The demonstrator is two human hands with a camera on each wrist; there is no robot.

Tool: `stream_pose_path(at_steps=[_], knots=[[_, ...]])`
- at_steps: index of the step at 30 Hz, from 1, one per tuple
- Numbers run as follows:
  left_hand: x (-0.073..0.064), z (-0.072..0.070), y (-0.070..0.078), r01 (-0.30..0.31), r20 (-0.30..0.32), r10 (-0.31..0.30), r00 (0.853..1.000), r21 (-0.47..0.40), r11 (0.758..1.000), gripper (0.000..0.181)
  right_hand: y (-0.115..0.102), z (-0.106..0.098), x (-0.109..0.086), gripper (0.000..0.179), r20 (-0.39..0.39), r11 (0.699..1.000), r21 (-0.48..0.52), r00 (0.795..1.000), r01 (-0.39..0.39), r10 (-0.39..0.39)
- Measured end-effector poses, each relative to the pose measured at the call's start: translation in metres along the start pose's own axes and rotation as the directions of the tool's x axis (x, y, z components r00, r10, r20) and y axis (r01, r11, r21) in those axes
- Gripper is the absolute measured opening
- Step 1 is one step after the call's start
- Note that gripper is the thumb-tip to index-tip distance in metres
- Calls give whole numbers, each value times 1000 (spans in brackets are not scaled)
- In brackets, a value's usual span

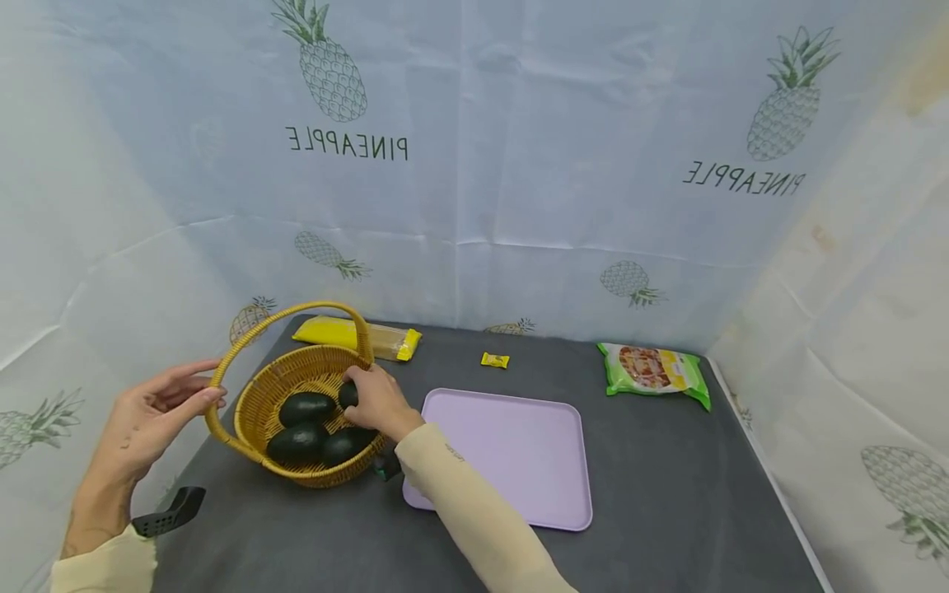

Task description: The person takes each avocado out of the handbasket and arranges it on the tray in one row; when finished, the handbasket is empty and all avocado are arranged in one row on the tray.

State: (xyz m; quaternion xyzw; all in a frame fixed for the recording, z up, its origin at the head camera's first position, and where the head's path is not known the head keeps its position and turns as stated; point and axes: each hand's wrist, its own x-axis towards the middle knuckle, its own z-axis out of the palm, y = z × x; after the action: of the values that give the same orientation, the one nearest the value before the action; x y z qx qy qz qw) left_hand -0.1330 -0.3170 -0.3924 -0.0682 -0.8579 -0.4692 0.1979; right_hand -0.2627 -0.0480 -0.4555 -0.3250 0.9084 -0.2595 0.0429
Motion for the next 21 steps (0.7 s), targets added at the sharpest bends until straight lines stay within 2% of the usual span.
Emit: stream_pose_path(at_steps=[5, 11, 16, 21], knots=[[-1, 0, 0, 2, 1, -2, 1000, 7, 1000, 44, 1, 2, 0, 42, -31, 999, -41, 999, 12, -13], [-1, 0, -1, 6, -3, -6, 1000, 15, 1000, 44, 3, 7, 4, 43, 3, 996, -85, 1000, -1, 1], [1, -1, -2, -1, -1, 1, 1000, -17, 1000, 42, 2, 8, 10, 45, -10, 986, -159, 998, 52, -54], [2, -3, -2, -6, 0, 6, 1000, -34, 999, 41, -1, 5, 17, 47, 55, 958, -250, 990, 139, -130]])
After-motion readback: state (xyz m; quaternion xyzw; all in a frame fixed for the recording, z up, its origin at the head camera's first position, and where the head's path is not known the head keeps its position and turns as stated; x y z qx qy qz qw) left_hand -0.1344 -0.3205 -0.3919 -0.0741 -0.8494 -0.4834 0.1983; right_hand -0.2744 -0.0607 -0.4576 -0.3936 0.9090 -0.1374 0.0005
